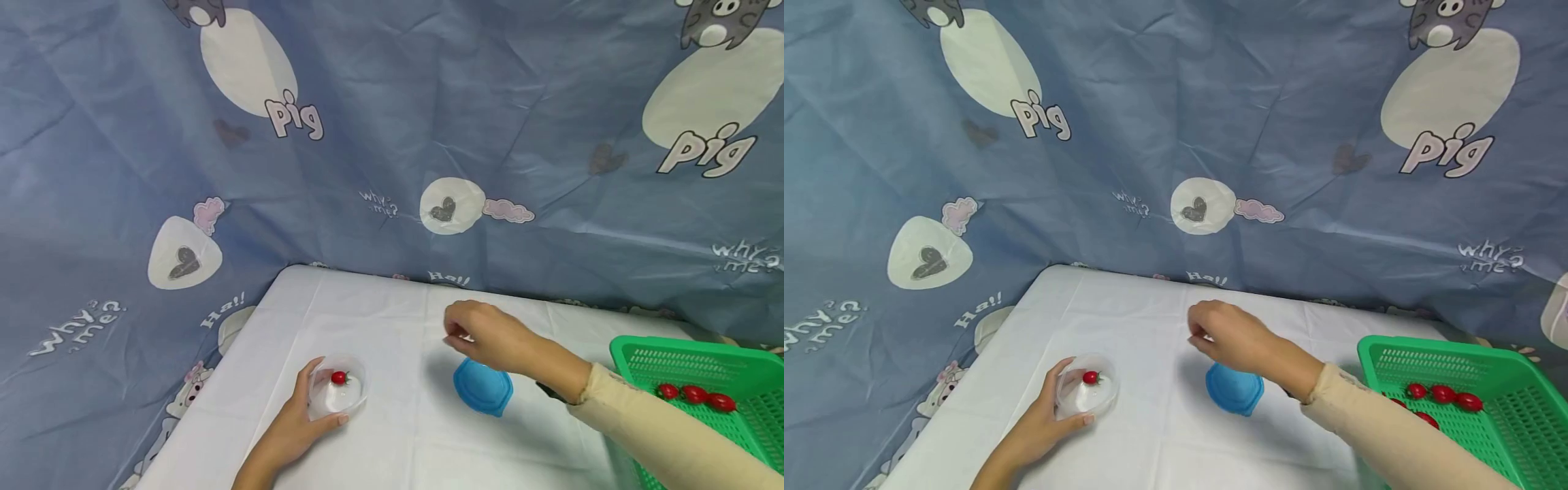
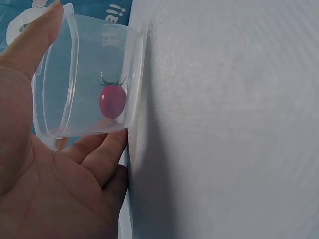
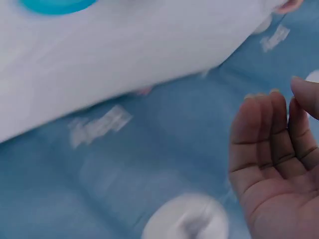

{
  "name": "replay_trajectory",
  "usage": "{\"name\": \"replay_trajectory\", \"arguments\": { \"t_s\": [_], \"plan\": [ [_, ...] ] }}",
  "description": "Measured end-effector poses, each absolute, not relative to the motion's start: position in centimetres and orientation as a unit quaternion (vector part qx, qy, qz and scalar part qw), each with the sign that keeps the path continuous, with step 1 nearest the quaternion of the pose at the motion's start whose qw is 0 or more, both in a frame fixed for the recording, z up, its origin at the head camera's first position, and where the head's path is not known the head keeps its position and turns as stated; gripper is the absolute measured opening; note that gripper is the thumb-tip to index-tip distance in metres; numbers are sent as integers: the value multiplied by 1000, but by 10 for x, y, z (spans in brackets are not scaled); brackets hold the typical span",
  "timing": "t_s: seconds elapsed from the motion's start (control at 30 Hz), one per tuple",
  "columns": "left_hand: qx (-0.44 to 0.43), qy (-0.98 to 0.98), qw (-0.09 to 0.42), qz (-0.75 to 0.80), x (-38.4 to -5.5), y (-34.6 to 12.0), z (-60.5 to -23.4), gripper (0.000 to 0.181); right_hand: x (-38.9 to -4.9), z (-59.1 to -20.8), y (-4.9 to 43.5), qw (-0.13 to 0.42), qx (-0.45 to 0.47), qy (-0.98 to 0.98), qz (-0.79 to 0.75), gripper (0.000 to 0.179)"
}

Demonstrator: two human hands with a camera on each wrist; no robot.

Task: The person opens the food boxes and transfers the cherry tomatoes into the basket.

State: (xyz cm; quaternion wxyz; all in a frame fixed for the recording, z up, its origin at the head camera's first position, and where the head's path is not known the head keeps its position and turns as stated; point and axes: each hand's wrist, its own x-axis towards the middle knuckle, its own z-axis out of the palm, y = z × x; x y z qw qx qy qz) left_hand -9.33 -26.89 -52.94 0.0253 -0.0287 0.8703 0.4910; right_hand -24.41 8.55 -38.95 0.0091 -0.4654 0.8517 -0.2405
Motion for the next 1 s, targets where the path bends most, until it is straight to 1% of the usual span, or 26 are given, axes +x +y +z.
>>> {"name": "replay_trajectory", "arguments": {
  "t_s": [0.17,0.23,0.4,0.6,0.7,0.87,0.93,1.0],
  "plan": [
    [-36,874,22,485,-91,-270,-531,108,-239,-406,23,67,-518,800,-296,18],
    [-35,874,21,484,-92,-270,-531,109,-236,-415,3,81,-525,788,-310,19],
    [-35,871,33,489,-93,-270,-529,110,-229,-431,-37,102,-537,775,-317,11],
    [-32,868,44,493,-92,-271,-528,109,-221,-442,-74,139,-526,786,-295,25],
    [-37,872,49,486,-92,-271,-527,110,-216,-449,-89,144,-513,810,-244,26],
    [-35,868,47,493,-92,-271,-527,111,-202,-460,-110,145,-481,850,-156,12],
    [-32,863,45,501,-92,-271,-528,110,-195,-465,-117,144,-469,861,-131,13],
    [-28,860,44,508,-92,-271,-530,110,-190,-470,-123,139,-464,869,-106,20]
  ]
}}
